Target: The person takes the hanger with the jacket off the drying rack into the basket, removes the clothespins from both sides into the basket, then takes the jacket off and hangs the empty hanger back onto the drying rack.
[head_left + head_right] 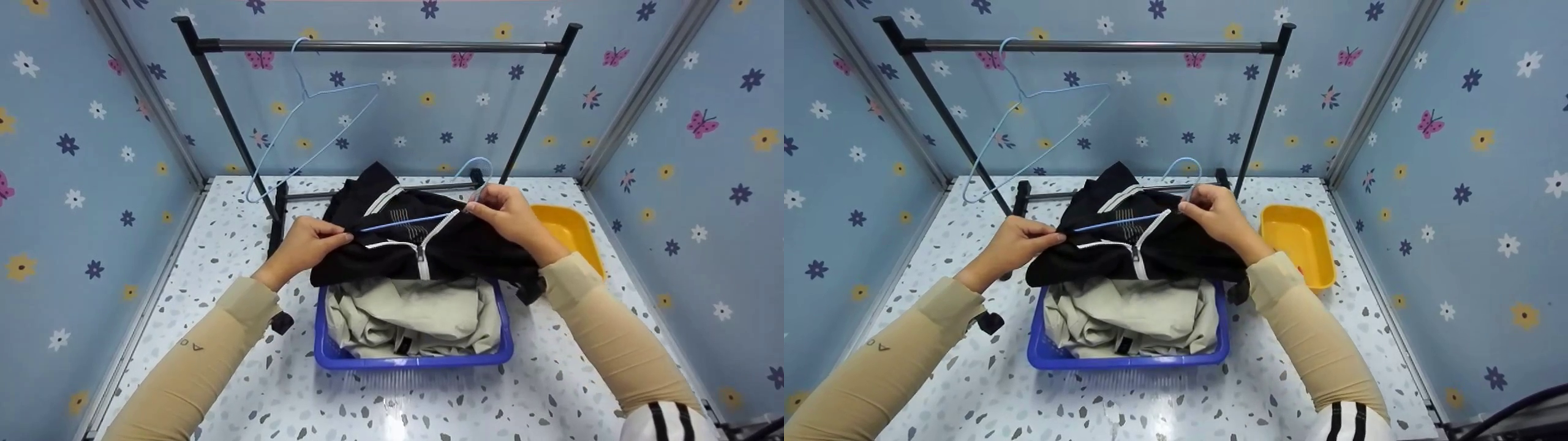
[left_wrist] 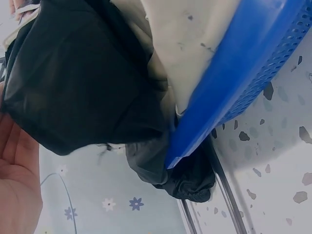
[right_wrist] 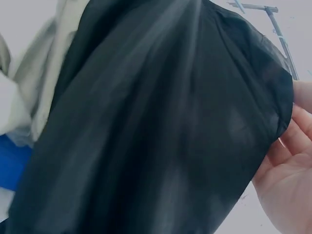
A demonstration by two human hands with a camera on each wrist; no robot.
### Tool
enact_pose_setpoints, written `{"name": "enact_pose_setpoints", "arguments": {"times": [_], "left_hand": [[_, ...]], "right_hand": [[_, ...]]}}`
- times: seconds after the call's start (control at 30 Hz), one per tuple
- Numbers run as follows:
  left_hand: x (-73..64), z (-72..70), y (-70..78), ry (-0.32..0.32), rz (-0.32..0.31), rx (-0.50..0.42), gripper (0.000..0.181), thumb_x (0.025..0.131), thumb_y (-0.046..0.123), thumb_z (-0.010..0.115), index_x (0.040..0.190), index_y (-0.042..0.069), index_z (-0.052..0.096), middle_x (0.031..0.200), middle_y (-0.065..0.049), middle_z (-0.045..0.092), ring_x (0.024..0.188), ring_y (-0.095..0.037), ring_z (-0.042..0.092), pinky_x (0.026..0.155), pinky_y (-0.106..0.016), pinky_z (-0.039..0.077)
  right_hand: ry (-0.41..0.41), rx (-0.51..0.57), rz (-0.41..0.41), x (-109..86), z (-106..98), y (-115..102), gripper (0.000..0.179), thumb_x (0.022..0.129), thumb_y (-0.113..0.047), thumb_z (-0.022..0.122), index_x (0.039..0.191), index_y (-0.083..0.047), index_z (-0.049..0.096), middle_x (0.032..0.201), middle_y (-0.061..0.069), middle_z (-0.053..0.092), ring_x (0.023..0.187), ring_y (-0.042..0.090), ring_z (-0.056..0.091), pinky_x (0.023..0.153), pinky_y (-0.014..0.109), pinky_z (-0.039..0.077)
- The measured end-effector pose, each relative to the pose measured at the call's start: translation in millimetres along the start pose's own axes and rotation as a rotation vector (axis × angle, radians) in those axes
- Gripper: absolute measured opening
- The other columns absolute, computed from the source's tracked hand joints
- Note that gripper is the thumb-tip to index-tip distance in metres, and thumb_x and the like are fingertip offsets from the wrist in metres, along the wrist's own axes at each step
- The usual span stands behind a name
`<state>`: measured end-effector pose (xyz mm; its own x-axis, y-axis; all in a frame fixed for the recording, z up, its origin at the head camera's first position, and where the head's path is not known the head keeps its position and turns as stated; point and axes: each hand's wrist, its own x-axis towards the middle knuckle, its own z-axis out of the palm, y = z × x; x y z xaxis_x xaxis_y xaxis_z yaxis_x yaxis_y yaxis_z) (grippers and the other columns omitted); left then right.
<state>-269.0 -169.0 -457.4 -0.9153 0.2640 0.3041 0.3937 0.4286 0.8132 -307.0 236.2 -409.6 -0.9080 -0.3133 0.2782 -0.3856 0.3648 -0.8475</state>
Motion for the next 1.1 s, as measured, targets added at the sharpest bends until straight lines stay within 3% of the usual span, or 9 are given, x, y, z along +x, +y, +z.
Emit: {"name": "enact_pose_setpoints", "arguments": {"times": [0.17, 0.43, 0.63, 0.7, 0.93, 1.1], "left_hand": [[0.7, 3.6, -4.0, 0.024, 0.001, 0.004, 0.009, 0.097, 0.004, 0.084, 0.094, -0.003, 0.089, 0.097, -0.024, 0.085, 0.076, 0.009, 0.060, 0.075, -0.011, 0.047], [1.2, 14.0, -2.0, 0.013, -0.053, -0.008, 0.012, 0.099, 0.007, 0.083, 0.097, -0.003, 0.088, 0.101, -0.019, 0.086, 0.081, 0.004, 0.062, 0.080, -0.014, 0.050], [0.8, 24.9, 1.2, -0.009, -0.081, -0.037, 0.013, 0.100, 0.009, 0.082, 0.096, -0.003, 0.087, 0.093, -0.008, 0.083, 0.078, 0.001, 0.060, 0.079, -0.016, 0.048], [0.7, 27.4, 0.0, -0.009, -0.083, -0.037, 0.013, 0.100, 0.009, 0.082, 0.097, -0.003, 0.087, 0.095, -0.009, 0.084, 0.080, 0.001, 0.061, 0.080, -0.015, 0.049], [-1.2, 31.3, 0.8, -0.019, -0.098, -0.043, 0.014, 0.100, 0.010, 0.082, 0.100, -0.003, 0.087, 0.099, -0.011, 0.084, 0.082, 0.000, 0.062, 0.081, -0.015, 0.051], [-2.7, 32.3, 1.1, -0.032, -0.083, -0.055, 0.013, 0.101, 0.010, 0.082, 0.100, -0.002, 0.088, 0.100, -0.014, 0.085, 0.081, 0.000, 0.062, 0.081, -0.015, 0.050]], "right_hand": [[0.052, 0.110, 0.043, -5.2, -4.0, 7.9, 0.011, 0.105, 0.004, 0.071, 0.103, 0.015, 0.072, 0.082, -0.021, 0.076, 0.078, -0.002, 0.066, 0.078, 0.014, 0.055], [0.071, 0.173, 0.082, -5.3, -5.0, 6.9, 0.008, 0.106, 0.000, 0.072, 0.107, 0.007, 0.075, 0.084, -0.019, 0.079, 0.080, 0.000, 0.068, 0.081, 0.016, 0.058], [0.066, 0.236, 0.038, 3.7, 4.5, -7.3, 0.011, 0.106, 0.005, 0.069, 0.101, -0.003, 0.075, 0.082, -0.014, 0.081, 0.081, 0.002, 0.076, 0.085, 0.018, 0.063], [0.053, 0.261, 0.022, 8.0, 8.3, -12.1, 0.015, 0.107, 0.005, 0.068, 0.099, -0.007, 0.074, 0.082, -0.011, 0.081, 0.080, 0.004, 0.078, 0.085, 0.020, 0.066], [0.020, 0.268, -0.027, 23.1, 20.3, -31.0, 0.009, 0.107, 0.004, 0.068, 0.101, 0.001, 0.074, 0.083, -0.008, 0.082, 0.078, 0.007, 0.080, 0.080, 0.023, 0.068], [-0.022, 0.273, -0.048, 33.9, 30.3, -48.5, 0.011, 0.107, 0.005, 0.068, 0.102, -0.002, 0.075, 0.084, -0.008, 0.082, 0.074, 0.007, 0.080, 0.074, 0.023, 0.068]]}}
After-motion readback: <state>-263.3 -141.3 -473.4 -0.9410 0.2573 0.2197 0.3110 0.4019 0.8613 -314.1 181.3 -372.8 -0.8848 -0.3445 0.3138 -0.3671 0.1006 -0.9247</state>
